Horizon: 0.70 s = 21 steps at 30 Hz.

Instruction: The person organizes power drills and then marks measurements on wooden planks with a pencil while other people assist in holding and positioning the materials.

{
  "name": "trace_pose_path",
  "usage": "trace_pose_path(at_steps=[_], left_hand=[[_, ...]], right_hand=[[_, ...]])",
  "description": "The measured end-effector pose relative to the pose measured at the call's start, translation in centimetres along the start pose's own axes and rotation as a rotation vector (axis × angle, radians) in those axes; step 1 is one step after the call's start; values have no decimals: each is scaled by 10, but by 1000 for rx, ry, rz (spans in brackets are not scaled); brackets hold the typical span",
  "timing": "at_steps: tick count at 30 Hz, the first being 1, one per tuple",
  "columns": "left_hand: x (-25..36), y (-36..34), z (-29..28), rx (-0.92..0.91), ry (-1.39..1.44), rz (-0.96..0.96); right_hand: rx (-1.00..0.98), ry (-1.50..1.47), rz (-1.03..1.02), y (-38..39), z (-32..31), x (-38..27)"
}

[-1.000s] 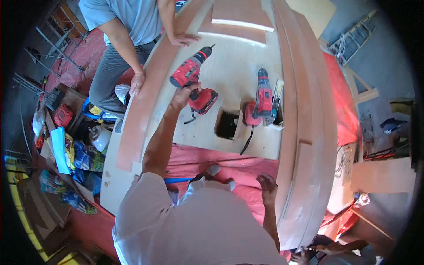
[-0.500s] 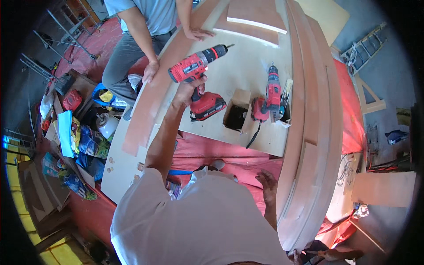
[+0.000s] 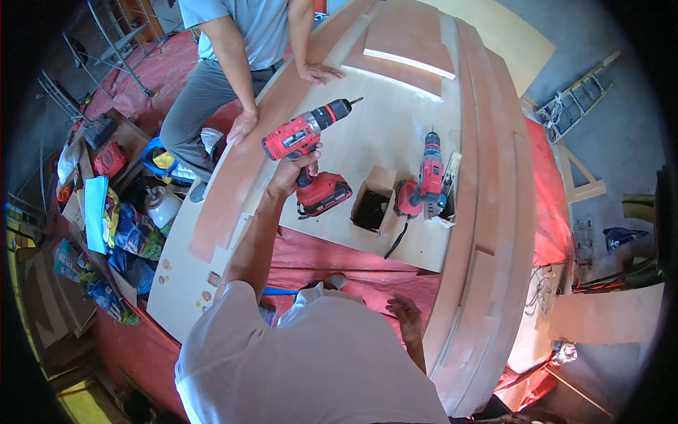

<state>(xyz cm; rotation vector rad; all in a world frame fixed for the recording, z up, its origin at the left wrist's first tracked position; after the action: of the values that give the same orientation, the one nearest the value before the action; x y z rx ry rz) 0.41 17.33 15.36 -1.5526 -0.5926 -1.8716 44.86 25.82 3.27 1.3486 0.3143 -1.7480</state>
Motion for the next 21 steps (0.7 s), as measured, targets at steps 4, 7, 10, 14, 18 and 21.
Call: trace_pose_path(at_steps=[4,7,10,14,18,21], left_hand=[[-7,-2,-2,13,20,11],[-20,-9,-3,143,-120,93],[-44,-19,-22,213,-536,181],[-78,-29,-31,317,-691,123],[-99,-27,-21,507,-793,559],[-133,-38,-54,329,-890,314]], right_hand=[[26,16,-1,3,-1,0],[42,-2,-15,5,-5,3],[46,1,8,7,-6,0],[83,24,16,4,2,-6],[88,48,21,12,7,-12],[41,112,44,6,13,-12]])
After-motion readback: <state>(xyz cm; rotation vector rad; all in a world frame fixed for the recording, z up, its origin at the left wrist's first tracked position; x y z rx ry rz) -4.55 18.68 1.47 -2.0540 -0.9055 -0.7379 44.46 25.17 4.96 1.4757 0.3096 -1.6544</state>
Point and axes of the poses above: each hand's wrist, its own y-axis away from the middle knuckle, its own z-axis out of the palm, x = y × z, the point moved 1 cm from there along -y, towards the middle knuckle, and after that the axes turned 14 degrees about -y, right-handed, at the moved point
